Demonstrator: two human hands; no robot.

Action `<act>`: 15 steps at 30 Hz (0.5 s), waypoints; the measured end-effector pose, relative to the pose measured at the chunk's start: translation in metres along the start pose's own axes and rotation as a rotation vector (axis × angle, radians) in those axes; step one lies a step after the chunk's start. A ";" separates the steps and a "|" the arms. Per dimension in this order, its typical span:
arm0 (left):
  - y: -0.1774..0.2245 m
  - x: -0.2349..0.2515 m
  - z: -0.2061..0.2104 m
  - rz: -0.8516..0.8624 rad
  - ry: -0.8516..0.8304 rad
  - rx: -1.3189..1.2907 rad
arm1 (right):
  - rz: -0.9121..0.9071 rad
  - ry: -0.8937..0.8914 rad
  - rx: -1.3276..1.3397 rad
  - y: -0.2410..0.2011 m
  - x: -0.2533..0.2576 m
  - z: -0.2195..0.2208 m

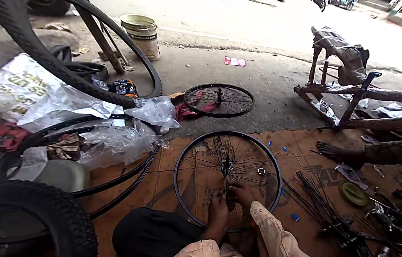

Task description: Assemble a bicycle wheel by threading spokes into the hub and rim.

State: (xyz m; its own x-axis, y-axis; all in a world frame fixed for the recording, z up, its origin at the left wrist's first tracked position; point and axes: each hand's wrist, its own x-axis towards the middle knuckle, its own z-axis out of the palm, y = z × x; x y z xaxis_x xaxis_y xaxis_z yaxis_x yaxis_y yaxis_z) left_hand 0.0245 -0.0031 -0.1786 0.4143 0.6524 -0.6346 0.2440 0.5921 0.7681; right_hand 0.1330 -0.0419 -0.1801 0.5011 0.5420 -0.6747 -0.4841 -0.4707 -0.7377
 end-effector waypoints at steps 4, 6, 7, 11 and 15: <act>-0.004 0.005 -0.004 0.006 0.040 0.109 | -0.012 0.046 -0.067 0.007 0.006 -0.002; -0.007 0.010 -0.008 0.038 0.065 0.262 | -0.006 0.066 -0.106 0.010 0.006 -0.003; -0.006 0.009 -0.009 0.062 0.078 0.341 | -0.007 0.077 -0.137 0.011 0.006 -0.003; -0.004 0.008 -0.012 0.118 0.100 0.468 | -0.095 0.106 -0.325 0.023 0.010 -0.007; -0.007 0.011 -0.012 0.127 0.098 0.447 | -0.161 0.061 -0.386 0.028 0.003 -0.010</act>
State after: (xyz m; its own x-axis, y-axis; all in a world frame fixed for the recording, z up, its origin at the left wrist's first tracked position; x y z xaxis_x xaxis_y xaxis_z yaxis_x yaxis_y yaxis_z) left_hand 0.0171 0.0052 -0.1918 0.3859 0.7610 -0.5215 0.5586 0.2571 0.7886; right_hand 0.1279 -0.0605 -0.2035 0.5958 0.5927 -0.5419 -0.0978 -0.6161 -0.7815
